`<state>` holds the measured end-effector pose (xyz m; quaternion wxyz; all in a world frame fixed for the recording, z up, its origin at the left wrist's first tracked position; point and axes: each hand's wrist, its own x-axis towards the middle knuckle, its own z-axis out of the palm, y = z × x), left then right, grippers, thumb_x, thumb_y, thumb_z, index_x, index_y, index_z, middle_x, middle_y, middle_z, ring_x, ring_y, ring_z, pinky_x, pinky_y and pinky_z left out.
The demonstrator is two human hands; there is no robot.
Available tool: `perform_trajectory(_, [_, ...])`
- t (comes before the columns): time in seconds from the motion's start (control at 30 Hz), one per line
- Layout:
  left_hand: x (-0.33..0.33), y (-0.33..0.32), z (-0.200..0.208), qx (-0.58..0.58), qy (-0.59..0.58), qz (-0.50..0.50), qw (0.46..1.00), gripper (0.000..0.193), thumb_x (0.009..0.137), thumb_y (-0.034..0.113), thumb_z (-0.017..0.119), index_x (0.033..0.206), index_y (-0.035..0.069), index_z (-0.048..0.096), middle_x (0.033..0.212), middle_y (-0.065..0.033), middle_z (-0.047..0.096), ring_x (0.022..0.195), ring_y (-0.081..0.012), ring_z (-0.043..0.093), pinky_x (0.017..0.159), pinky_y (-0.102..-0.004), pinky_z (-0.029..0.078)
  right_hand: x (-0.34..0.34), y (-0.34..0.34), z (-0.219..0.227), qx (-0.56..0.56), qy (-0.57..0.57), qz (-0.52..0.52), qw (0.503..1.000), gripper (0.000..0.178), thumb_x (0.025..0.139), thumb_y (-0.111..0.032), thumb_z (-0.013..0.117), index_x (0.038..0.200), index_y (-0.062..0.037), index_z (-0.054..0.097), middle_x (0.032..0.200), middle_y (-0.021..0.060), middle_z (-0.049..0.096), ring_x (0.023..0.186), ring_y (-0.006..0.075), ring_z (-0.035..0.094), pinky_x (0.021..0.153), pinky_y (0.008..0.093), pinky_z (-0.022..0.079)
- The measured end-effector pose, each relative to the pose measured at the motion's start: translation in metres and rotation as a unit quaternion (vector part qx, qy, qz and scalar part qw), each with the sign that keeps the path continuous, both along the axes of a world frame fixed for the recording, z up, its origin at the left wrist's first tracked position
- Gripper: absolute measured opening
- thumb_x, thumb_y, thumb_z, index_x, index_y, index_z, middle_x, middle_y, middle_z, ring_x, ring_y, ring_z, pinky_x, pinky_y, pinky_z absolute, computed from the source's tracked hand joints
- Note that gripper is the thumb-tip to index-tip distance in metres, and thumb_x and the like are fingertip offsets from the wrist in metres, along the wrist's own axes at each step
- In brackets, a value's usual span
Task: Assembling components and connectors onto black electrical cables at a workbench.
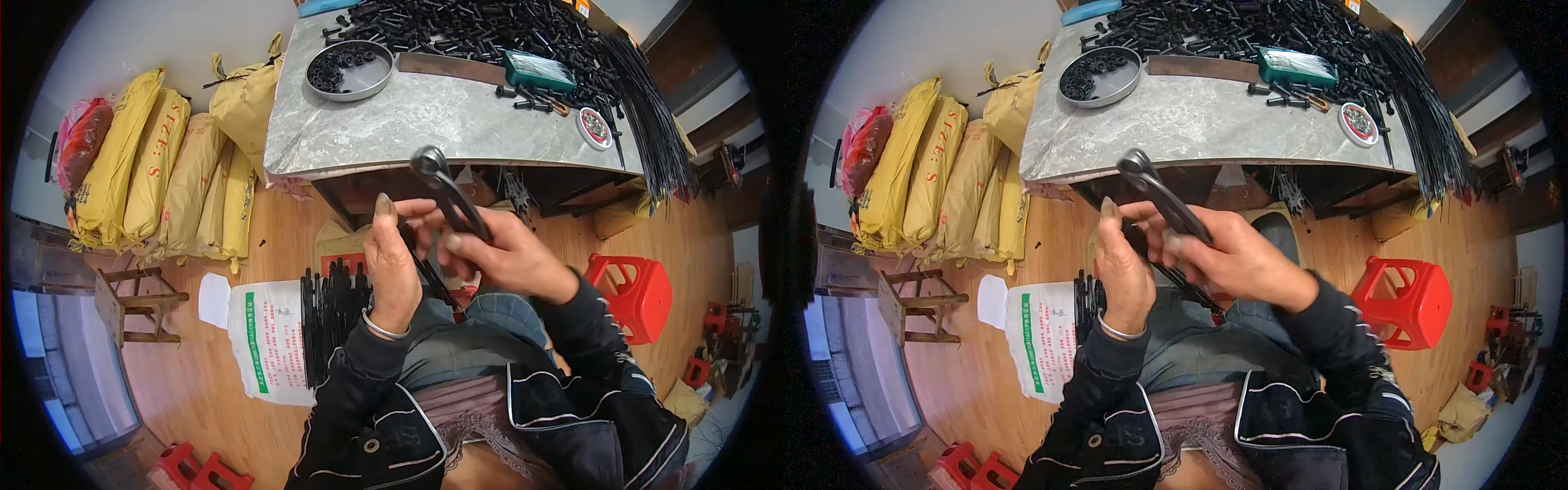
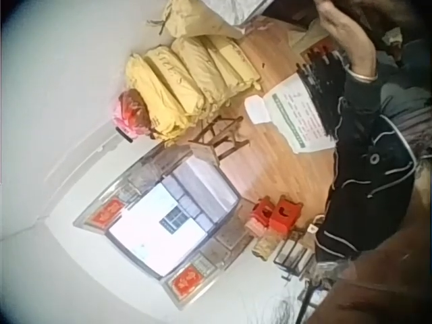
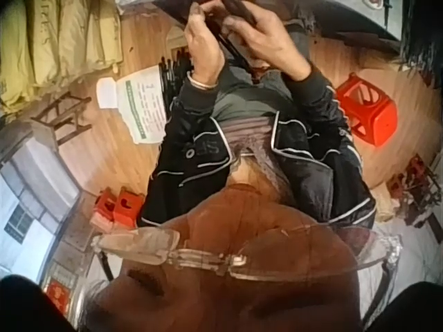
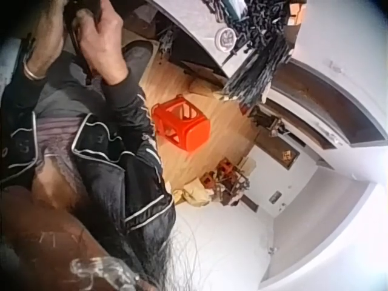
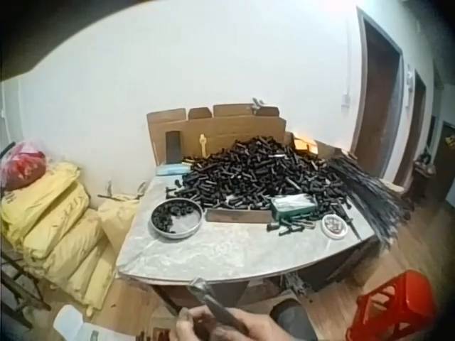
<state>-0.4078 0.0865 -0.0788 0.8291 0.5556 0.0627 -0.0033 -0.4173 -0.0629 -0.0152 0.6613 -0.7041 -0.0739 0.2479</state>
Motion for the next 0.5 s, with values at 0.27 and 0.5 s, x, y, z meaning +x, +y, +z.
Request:
perform_trajectory(0.27, [0.004,-0.011,0.009,-0.068,0.029,-0.069,0.995,0.062,0.098,0.053,0.036,0.075,0.000,0.060,0.051,0.0036,0.036,0.045,-0.0057,0.033,0.044,-0.0222,0.025,-0.008,-0.043,0.026,-0.140,0.088,0.180,0.970,0.021,0.096,-0.010,0.050,0.114,0.0002,0.054,0.086,0.0063,0.063,0.075,0.0122,0.061,0.065,0.0256,0.051])
perform_trajectory(0.5, [-0.004,-0.021,0.015,0.020,0.010,-0.096,0.995,0.063,0.099,0.049,0.035,0.071,-0.001,0.062,0.052,0.0027,0.044,0.047,-0.0046,0.036,0.046,-0.0220,0.027,-0.014,-0.052,0.034,-0.251,0.011,0.171,0.953,0.018,0.095,-0.017,0.054,0.098,0.0007,0.050,0.068,0.0067,0.057,0.058,0.0148,0.057,0.053,0.0324,0.046])
